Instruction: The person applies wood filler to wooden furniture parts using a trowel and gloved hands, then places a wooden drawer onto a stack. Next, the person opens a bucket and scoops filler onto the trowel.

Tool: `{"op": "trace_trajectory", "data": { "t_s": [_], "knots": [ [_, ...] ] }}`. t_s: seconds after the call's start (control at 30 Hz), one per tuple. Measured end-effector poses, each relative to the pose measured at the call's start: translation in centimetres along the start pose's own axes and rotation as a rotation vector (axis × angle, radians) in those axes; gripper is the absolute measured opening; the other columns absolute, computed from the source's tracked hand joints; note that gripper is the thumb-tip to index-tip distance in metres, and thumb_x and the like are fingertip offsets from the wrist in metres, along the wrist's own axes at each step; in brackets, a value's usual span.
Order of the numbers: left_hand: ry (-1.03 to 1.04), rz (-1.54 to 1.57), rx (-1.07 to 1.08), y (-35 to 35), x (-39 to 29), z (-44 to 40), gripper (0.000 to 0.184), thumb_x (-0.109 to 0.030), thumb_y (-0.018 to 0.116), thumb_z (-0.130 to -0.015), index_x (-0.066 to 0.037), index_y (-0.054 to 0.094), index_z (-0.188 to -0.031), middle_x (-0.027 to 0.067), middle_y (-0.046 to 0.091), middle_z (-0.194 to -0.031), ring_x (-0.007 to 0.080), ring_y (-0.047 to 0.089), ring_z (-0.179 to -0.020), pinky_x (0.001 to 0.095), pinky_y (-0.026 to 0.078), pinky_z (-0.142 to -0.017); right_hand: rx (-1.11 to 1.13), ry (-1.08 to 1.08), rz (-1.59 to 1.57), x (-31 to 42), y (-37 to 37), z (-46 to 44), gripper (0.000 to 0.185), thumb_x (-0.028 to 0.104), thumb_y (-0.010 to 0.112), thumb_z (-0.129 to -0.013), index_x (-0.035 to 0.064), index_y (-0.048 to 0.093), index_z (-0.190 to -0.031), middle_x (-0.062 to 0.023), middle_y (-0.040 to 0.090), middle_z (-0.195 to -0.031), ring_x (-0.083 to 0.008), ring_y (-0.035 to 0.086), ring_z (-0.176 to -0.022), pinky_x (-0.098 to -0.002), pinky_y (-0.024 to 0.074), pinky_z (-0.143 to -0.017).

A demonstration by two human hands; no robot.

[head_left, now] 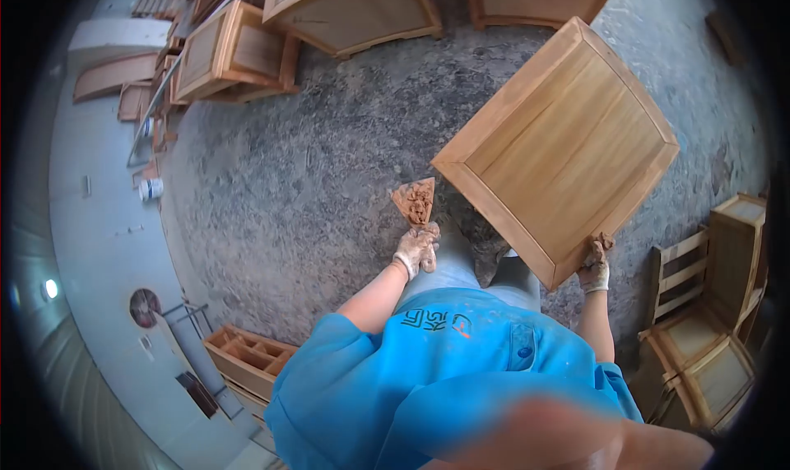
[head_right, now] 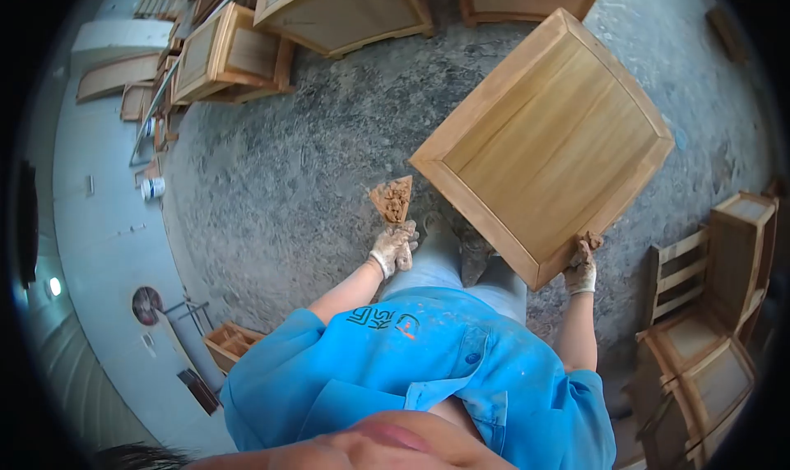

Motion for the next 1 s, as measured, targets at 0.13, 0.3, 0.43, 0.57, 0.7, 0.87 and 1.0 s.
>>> {"op": "trace_trajectory", "data": {
  "t_s": [0.13, 0.3, 0.43, 0.57, 0.7, 0.87, 1.0],
  "knots": [
    [0.021, -0.013, -0.095, -0.1, 0.8, 1.9, 0.036, -0.003, 0.062, -0.081, -0.01, 0.06, -0.116, 0.0034, 0.065, -0.108, 0.0201, 0.063, -0.091, 0.03, 0.051, -0.077, 0.077, 0.064, 0.074, -1.2, 2.4, -5.1, 0.024, 0.011, 0.063, -0.087, 0.0088, 0.061, -0.111, -0.0055, 0.063, -0.109, -0.0164, 0.061, -0.091, -0.03, 0.0479, -0.081],
    [0.049, 0.096, -0.261, -10.8, 5.8, -1.6, 0.034, -0.001, 0.063, -0.079, -0.01, 0.06, -0.112, 0.0055, 0.065, -0.105, 0.019, 0.062, -0.089, 0.0286, 0.05, -0.077, 0.149, 0.136, 0.099, -6.4, 4.1, -10.8, 0.022, 0.013, 0.065, -0.084, 0.0096, 0.063, -0.106, -0.0055, 0.064, -0.107, -0.0175, 0.06, -0.09, -0.032, 0.0484, -0.08],
    [0.18, 0.071, -0.454, -13.6, 7.8, -2.2, 0.032, -0.001, 0.065, -0.077, -0.009, 0.06, -0.108, 0.0062, 0.066, -0.103, 0.0182, 0.062, -0.085, 0.0285, 0.049, -0.075, 0.199, 0.267, 0.038, -12.7, 6.6, -12.7, 0.02, 0.013, 0.067, -0.083, 0.0103, 0.064, -0.102, -0.0056, 0.064, -0.105, -0.0184, 0.06, -0.089, -0.0337, 0.0488, -0.08],
    [0.18, 0.102, -0.426, -14.0, 8.0, -1.8, 0.032, -0.003, 0.067, -0.077, -0.01, 0.06, -0.107, 0.0059, 0.066, -0.102, 0.0182, 0.061, -0.084, 0.0293, 0.049, -0.074, 0.226, 0.497, -0.147, -20.4, 11.7, -11.5, 0.019, 0.014, 0.069, -0.081, 0.0109, 0.066, -0.099, -0.0057, 0.064, -0.103, -0.0193, 0.06, -0.088, -0.0353, 0.0492, -0.079],
    [0.21, 0.143, -0.428, -11.4, 7.0, -0.8, 0.032, -0.006, 0.07, -0.077, -0.01, 0.06, -0.107, 0.0052, 0.066, -0.102, 0.0183, 0.062, -0.085, 0.0301, 0.049, -0.075, 0.509, 0.242, 0.08, -19.9, 15.5, -9.9, 0.018, 0.015, 0.07, -0.08, 0.0099, 0.067, -0.097, -0.0072, 0.065, -0.098, -0.0199, 0.061, -0.084, -0.0345, 0.0504, -0.076],
    [0.358, 0.233, -0.545, -3.6, 4.4, -1.9, 0.031, -0.007, 0.071, -0.077, -0.01, 0.061, -0.106, 0.0042, 0.065, -0.101, 0.0175, 0.061, -0.084, 0.0301, 0.048, -0.074, 0.697, -0.011, 0.284, -4.4, 22.1, -7.7, 0.017, 0.015, 0.064, -0.087, 0.0041, 0.067, -0.1, -0.007, 0.068, -0.085, -0.0135, 0.062, -0.072, -0.0215, 0.048, -0.059],
    [0.347, 0.32, -0.549, 0.9, 6.4, -2.5, 0.03, -0.007, 0.071, -0.077, -0.01, 0.061, -0.105, 0.0034, 0.064, -0.097, 0.0163, 0.058, -0.079, 0.0298, 0.046, -0.069, 0.232, -0.544, 0.525, 12.8, 17.1, -20.1, 0.02, 0.016, 0.062, -0.088, 0.0065, 0.067, -0.105, -0.0036, 0.067, -0.085, -0.0079, 0.055, -0.067, -0.0182, 0.0403, -0.054]
  ]
}}
Point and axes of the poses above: each hand's wrist, its own z-axis away from the middle knuckle, its own y-axis out of the palm, x = y × z, the point moved 4 cm from there along -z, towards the middle knuckle
